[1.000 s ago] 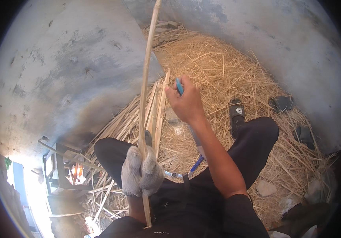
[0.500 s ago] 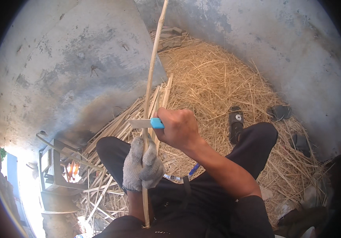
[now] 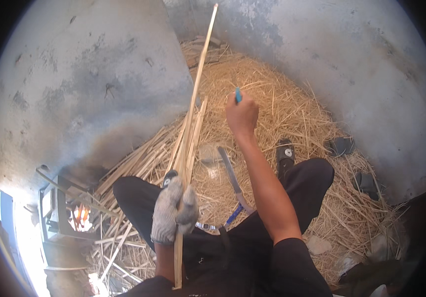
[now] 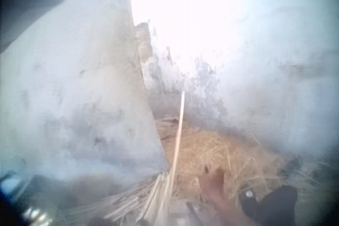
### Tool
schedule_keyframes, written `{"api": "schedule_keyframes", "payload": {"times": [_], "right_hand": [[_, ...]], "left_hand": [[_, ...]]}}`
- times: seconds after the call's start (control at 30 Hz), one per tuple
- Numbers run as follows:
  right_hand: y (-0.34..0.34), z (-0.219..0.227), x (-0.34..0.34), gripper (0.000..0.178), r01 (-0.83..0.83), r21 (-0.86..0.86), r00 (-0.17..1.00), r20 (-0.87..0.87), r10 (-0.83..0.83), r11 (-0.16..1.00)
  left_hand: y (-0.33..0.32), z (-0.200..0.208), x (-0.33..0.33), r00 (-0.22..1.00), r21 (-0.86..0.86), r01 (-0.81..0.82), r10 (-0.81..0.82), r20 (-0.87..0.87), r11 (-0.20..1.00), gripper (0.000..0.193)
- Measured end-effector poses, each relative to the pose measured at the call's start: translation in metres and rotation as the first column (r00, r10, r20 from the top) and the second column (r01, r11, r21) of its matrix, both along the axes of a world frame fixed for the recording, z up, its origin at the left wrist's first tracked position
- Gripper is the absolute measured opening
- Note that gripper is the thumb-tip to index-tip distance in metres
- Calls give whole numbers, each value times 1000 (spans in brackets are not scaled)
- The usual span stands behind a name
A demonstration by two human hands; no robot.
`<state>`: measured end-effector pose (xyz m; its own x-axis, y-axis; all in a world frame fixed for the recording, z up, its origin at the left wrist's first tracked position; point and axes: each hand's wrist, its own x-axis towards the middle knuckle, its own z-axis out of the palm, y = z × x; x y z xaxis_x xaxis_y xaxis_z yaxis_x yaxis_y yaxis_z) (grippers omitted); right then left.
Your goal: The person sits on a straw-covered floor and uses a knife to shave thin strips from a long bamboo stick. They hold the stick with a gloved hand and repeatedly scrape along its length, creating fine shavings that fall onto the floor.
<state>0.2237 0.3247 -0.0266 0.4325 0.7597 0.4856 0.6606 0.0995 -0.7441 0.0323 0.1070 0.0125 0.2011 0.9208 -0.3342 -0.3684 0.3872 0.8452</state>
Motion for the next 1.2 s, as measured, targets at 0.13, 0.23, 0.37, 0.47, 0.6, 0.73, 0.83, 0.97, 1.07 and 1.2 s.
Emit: {"api": "schedule_keyframes", "payload": {"times": [0.13, 0.23, 0.37, 0.47, 0.6, 0.73, 0.83, 0.97, 1.07, 1.2], "right_hand": [[-47, -9, -7, 34, -191, -35, 973, -143, 184, 981], [-70, -5, -11, 31, -342, 22, 915, -219, 339, 939], [-92, 2, -5, 33, -450, 95, 849, -263, 459, 888], [-98, 3, -3, 33, -438, 115, 835, -314, 451, 892], [-106, 4, -11, 34, -494, 132, 817, -268, 510, 860], [-111, 3, -20, 35, -544, 143, 799, -211, 563, 827], [-118, 3, -30, 35, -594, 178, 754, -216, 620, 784], [-129, 11, -40, 34, -665, 207, 691, -194, 697, 717], [-131, 6, -45, 34, -715, 211, 650, -150, 745, 667], [-140, 8, -51, 29, -759, 181, 626, -60, 778, 625]], "left_hand": [[8, 20, 0, 985, 181, -6, 37, -167, 983, 34], [12, 27, 2, 934, 219, -121, 186, -305, 968, 38], [12, 32, -2, 894, 267, -185, 275, -353, 946, 38], [9, 35, -4, 906, 260, -188, 270, -327, 947, 38], [8, 35, -4, 904, 299, -196, 290, -314, 934, 37], [7, 35, 0, 901, 350, -159, 280, -332, 923, 42], [8, 24, 0, 916, 398, -188, 307, -260, 898, 48], [7, 15, 0, 943, 358, -271, 321, -86, 894, 53], [5, 18, 3, 919, 332, -314, 372, -126, 889, 51], [3, 16, 4, 917, 317, -292, 358, -175, 902, 46]]}}
